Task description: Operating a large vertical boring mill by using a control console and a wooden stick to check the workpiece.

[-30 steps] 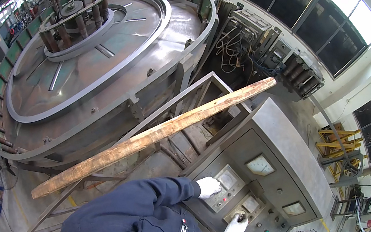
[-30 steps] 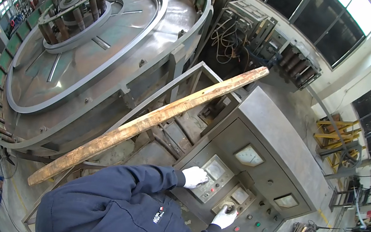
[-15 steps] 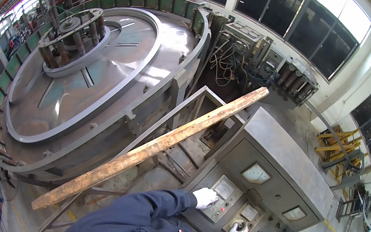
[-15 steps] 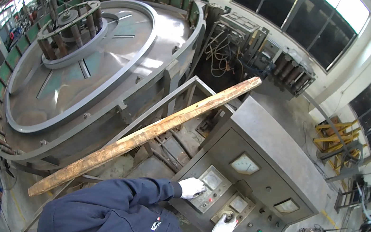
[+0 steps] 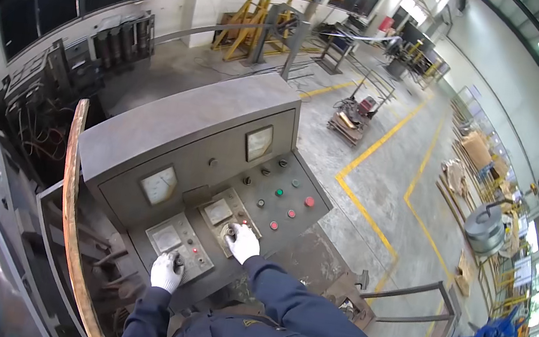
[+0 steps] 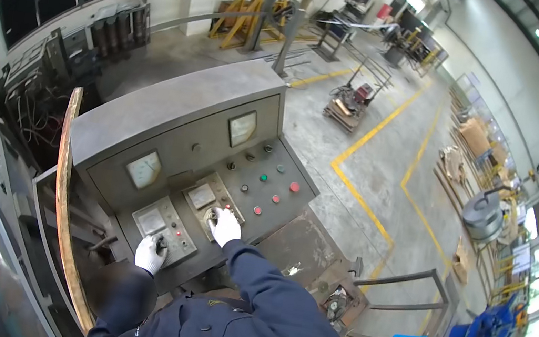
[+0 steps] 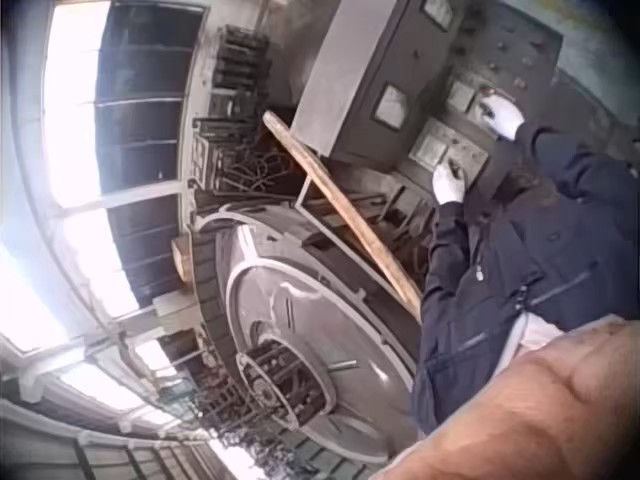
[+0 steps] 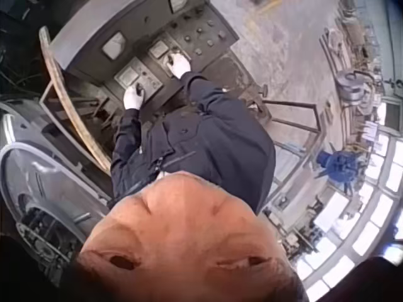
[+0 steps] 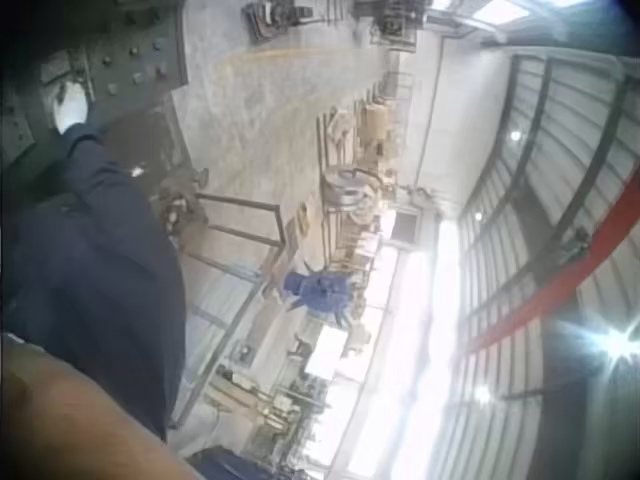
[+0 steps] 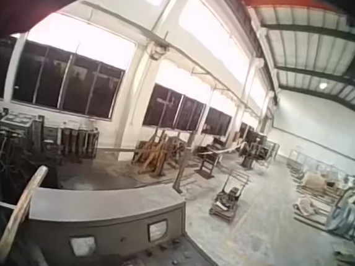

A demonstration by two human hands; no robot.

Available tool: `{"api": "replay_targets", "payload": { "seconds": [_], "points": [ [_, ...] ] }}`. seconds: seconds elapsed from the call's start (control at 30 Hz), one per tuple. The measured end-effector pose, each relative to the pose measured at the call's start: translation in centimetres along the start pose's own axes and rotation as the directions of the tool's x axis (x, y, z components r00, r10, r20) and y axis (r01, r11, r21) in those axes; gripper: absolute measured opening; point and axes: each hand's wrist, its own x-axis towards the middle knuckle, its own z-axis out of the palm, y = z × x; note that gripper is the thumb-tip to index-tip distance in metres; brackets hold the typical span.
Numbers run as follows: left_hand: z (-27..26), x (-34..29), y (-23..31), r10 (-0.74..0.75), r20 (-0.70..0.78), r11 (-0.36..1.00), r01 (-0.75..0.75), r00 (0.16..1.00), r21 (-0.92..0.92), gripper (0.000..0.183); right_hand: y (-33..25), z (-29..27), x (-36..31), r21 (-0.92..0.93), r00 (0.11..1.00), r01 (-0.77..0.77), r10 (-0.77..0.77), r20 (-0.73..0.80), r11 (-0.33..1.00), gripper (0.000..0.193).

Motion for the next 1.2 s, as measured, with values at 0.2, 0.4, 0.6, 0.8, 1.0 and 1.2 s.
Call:
{"api": "replay_targets", "payload": {
  "seconds": [0.2, 0.4, 0.6, 0.8, 1.0, 1.2],
  "points": [
    [0.3, -0.3, -0.5, 0.069, 0.051, 0.998, -0.069, 0.996, -0.01, 0.041, 1.3, 1.7, -1.2, -0.087, 0.998, -0.006, 0.0, -0.062, 0.996, 0.051],
    [-0.3, 0.1, 0.0, 0.092, 0.085, 0.996, -0.092, 0.992, 0.006, 0.044, 1.8, 1.7, -0.7, -0.102, 0.998, 0.004, -0.011, -0.066, 0.995, 0.053],
    [-1.1, 0.4, -0.7, 0.151, -0.066, 0.987, -0.154, 0.986, -0.039, 0.038, 1.6, 1.9, 0.5, -0.084, 0.966, 0.149, -0.163, -0.202, 0.985, 0.046],
    [-0.9, -0.5, -0.9, 0.079, 0.023, 0.996, -0.078, 0.997, -0.036, 0.024, 1.6, 1.5, -0.2, -0.029, 0.986, 0.125, -0.127, -0.105, 0.992, 0.046],
    [0.2, -1.9, -0.7, -0.002, -0.021, 1.0, 0.002, 1.0, -0.018, 0.026, 0.3, -0.3, -0.4, 0.014, 0.981, 0.196, -0.196, -0.012, 0.98, 0.039],
    [2.1, -0.9, -0.2, 0.001, -0.087, 0.999, -0.004, 0.996, -0.033, 0.023, 1.5, -0.8, 0.7, 0.001, 0.975, 0.22, -0.22, -0.021, 0.976, 0.042]
  ]
}}
